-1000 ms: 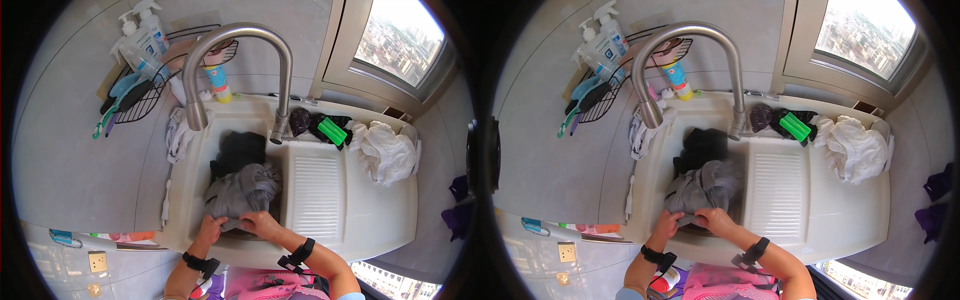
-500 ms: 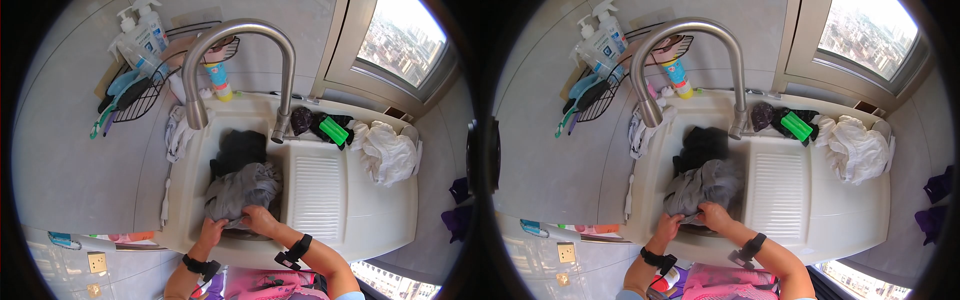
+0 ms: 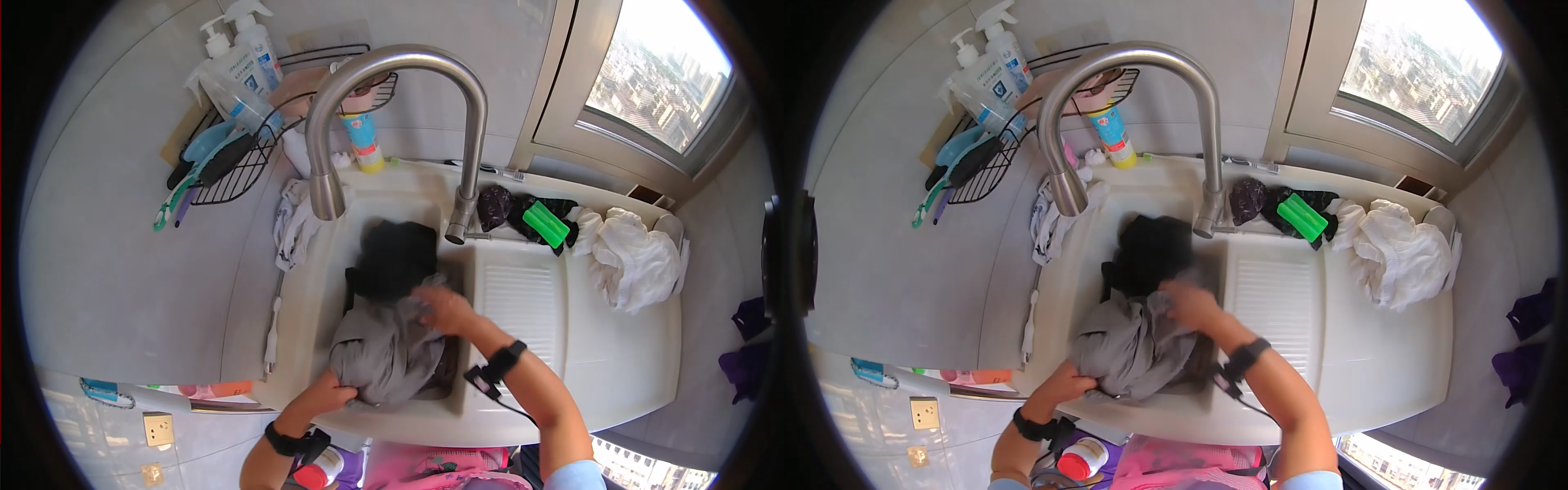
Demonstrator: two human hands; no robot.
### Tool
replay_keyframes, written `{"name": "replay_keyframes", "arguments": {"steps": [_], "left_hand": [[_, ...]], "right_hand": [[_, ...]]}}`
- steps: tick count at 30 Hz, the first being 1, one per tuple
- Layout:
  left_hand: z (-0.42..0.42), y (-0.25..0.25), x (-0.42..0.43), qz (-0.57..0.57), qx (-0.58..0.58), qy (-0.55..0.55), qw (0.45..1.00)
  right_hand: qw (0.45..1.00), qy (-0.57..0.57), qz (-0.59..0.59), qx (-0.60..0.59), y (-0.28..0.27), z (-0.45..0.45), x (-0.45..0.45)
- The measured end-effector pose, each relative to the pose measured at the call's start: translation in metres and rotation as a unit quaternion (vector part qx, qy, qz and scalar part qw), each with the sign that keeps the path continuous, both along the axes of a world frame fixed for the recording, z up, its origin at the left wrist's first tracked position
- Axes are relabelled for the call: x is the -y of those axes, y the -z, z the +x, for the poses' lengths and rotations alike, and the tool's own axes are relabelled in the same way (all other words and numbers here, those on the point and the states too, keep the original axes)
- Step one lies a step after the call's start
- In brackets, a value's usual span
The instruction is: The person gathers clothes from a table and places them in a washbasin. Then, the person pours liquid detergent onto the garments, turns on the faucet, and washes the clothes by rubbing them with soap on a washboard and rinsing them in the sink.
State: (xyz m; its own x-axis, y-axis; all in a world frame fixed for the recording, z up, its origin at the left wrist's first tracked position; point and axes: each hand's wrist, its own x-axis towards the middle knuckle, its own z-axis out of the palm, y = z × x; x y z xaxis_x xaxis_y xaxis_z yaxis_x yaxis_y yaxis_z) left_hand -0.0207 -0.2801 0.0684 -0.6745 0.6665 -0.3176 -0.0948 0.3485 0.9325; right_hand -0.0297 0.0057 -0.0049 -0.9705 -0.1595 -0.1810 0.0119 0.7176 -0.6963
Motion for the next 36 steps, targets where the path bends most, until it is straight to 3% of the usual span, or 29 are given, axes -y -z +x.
{"name": "replay_keyframes", "arguments": {"steps": [1, 4, 5, 7, 8, 10, 11, 13, 15, 17, 19, 22, 25, 27, 29, 32, 36], "left_hand": [[-0.004, -0.019, 0.003, -0.026, -0.024, 0.055, 0.998], [-0.011, -0.07, 0.006, -0.042, -0.12, 0.079, 0.989], [-0.015, -0.078, 0.011, -0.022, -0.1, 0.048, 0.994], [-0.021, -0.088, 0.024, 0.022, -0.052, -0.016, 0.998], [-0.028, -0.091, 0.035, 0.04, -0.051, -0.034, 0.997], [-0.047, -0.097, 0.053, 0.075, -0.041, -0.06, 0.995], [-0.049, -0.107, 0.05, 0.116, -0.079, -0.089, 0.986], [-0.053, -0.132, 0.043, 0.184, -0.137, -0.155, 0.961], [-0.066, -0.144, 0.049, 0.242, -0.147, -0.2, 0.938], [-0.083, -0.154, 0.067, 0.304, -0.132, -0.212, 0.919], [-0.08, -0.179, 0.05, 0.308, -0.129, -0.227, 0.915], [-0.083, -0.193, 0.032, 0.239, -0.15, -0.271, 0.92], [-0.086, -0.169, 0.026, 0.174, -0.211, -0.291, 0.917], [-0.086, -0.144, 0.023, 0.098, -0.263, -0.258, 0.924], [-0.082, -0.119, 0.018, -0.024, -0.314, -0.187, 0.93], [-0.079, -0.049, 0.015, -0.15, -0.359, -0.078, 0.918], [-0.057, 0.036, 0.013, -0.299, -0.341, 0.097, 0.886]], "right_hand": [[0.989, 0.046, 0.099, -0.097, 0.011, -0.009, -0.008], [0.948, -0.041, 0.312, 0.044, 0.058, -0.008, 0.002], [0.943, -0.054, 0.325, -0.032, 0.087, -0.002, 0.003], [0.978, -0.127, 0.165, -0.019, 0.113, -0.019, -0.022], [0.998, -0.039, 0.041, -0.013, 0.085, -0.018, -0.03], [0.962, 0.116, -0.241, -0.049, 0.02, -0.018, -0.045], [0.962, 0.112, -0.247, -0.023, -0.024, -0.023, -0.053], [0.959, 0.162, -0.21, -0.099, -0.12, -0.016, -0.044], [0.937, 0.136, -0.177, -0.269, -0.171, -0.017, -0.044], [0.886, 0.209, -0.351, -0.219, -0.225, -0.015, -0.042], [0.851, 0.147, -0.439, -0.247, -0.28, -0.001, -0.044], [0.808, 0.184, -0.476, -0.296, -0.322, 0.026, -0.061], [0.881, 0.175, -0.151, -0.414, -0.303, 0.055, -0.106], [0.932, 0.098, 0.073, -0.34, -0.276, 0.084, -0.125], [0.934, 0.009, 0.252, -0.254, -0.221, 0.109, -0.156], [0.933, -0.059, 0.348, -0.064, -0.149, 0.156, -0.176], [0.926, -0.12, 0.357, 0.002, -0.056, 0.218, -0.184]]}}
